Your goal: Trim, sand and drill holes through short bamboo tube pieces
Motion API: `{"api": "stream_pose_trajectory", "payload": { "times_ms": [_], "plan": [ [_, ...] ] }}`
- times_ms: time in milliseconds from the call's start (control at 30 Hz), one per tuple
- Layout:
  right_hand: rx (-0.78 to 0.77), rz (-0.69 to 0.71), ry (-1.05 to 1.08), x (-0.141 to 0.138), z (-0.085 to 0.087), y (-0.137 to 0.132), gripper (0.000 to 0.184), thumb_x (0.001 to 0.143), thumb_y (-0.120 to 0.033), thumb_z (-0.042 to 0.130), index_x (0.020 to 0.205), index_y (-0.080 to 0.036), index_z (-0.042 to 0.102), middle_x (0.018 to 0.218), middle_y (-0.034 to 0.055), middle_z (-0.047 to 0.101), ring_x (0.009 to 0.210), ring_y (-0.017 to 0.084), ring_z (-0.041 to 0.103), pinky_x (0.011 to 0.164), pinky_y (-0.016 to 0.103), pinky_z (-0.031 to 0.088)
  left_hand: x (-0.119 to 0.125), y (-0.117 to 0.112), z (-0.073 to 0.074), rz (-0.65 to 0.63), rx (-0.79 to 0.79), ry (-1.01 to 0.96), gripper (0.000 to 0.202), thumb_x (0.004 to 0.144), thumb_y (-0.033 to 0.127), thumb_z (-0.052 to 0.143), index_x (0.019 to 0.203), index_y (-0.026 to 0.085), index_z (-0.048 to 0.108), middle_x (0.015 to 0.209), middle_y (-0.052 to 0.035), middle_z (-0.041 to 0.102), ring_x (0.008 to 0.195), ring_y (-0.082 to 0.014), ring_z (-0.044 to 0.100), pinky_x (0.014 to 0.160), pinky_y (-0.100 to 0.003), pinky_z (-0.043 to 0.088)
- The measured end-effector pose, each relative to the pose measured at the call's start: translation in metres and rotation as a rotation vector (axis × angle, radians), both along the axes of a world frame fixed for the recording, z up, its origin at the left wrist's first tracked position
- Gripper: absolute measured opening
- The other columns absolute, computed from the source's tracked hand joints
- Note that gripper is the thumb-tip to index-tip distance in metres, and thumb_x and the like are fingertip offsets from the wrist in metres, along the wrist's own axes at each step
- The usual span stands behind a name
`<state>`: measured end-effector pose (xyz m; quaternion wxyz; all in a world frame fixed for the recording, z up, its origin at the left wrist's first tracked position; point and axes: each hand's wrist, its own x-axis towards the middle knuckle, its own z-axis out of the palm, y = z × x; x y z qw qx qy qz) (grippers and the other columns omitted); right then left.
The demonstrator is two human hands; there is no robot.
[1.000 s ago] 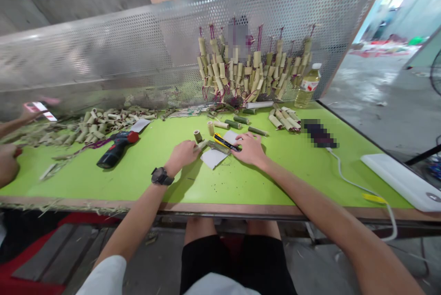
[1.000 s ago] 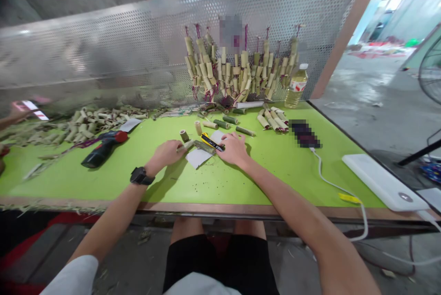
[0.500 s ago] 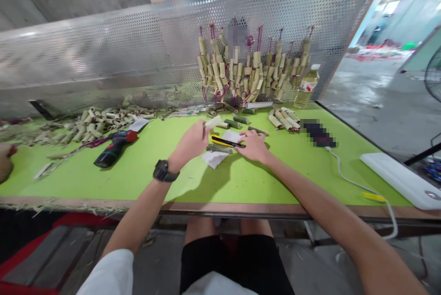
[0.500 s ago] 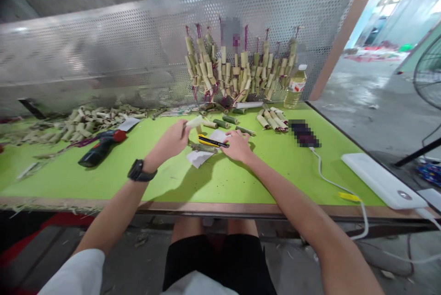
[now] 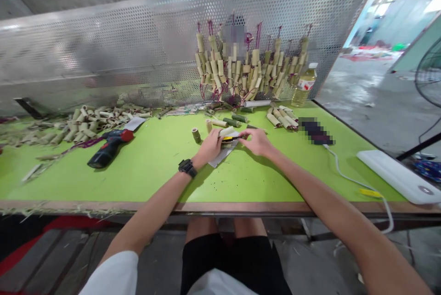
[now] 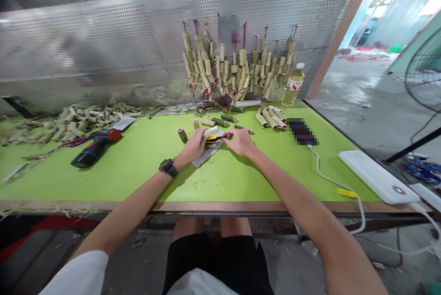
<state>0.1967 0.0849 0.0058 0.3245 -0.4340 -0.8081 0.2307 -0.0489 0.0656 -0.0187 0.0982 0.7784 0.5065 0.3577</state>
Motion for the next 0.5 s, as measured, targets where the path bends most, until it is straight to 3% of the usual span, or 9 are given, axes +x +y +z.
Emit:
{"api": "stream_pose_trajectory", "payload": {
  "times_ms": [100, 267, 400, 500],
  "plan": [
    [0.004, -0.024, 0.105, -0.0001, 0.0007, -0.0034, 0.028, 0.097, -0.042, 0.070, 0.108, -0.020, 0.084, 0.106, 0.0112, 0.084, 0.079, 0.024, 0.074, 0.077, 0.044, 0.063, 0.0016, -0.0007, -0.0012, 0.007, -0.034, -0.015, 0.038, 0.113, 0.040, 0.039, 0.134, 0.014, 0.056, 0.123, -0.0221, 0.069, 0.103, -0.0314, 0.071, 0.091, -0.050, 0.059],
    [0.145, -0.130, 0.250, 0.0002, 0.0056, -0.0061, 0.036, 0.101, -0.050, 0.064, 0.113, -0.021, 0.082, 0.111, 0.0125, 0.082, 0.098, 0.027, 0.077, 0.090, 0.046, 0.064, 0.0010, -0.0008, -0.0061, -0.025, 0.027, -0.073, 0.038, 0.114, 0.040, 0.038, 0.141, 0.015, 0.046, 0.120, -0.0207, 0.069, 0.099, -0.0290, 0.071, 0.092, -0.051, 0.059],
    [0.317, -0.229, 0.339, 0.0006, 0.0078, -0.0060, 0.039, 0.105, -0.051, 0.055, 0.118, -0.020, 0.077, 0.114, 0.0142, 0.080, 0.102, 0.028, 0.075, 0.092, 0.045, 0.064, 0.0017, -0.0013, -0.0075, -0.049, 0.110, -0.113, 0.045, 0.114, 0.041, 0.036, 0.150, 0.014, 0.039, 0.136, -0.0241, 0.064, 0.116, -0.0317, 0.069, 0.103, -0.053, 0.057],
    [0.372, -0.257, 0.327, -0.0008, 0.0057, -0.0064, 0.039, 0.107, -0.052, 0.051, 0.119, -0.022, 0.075, 0.114, 0.0138, 0.078, 0.104, 0.028, 0.073, 0.094, 0.045, 0.063, 0.0027, -0.0023, -0.0049, -0.024, 0.133, -0.108, 0.049, 0.114, 0.037, 0.037, 0.157, 0.015, 0.037, 0.151, -0.0243, 0.058, 0.136, -0.0346, 0.061, 0.117, -0.057, 0.050]
  ]
}}
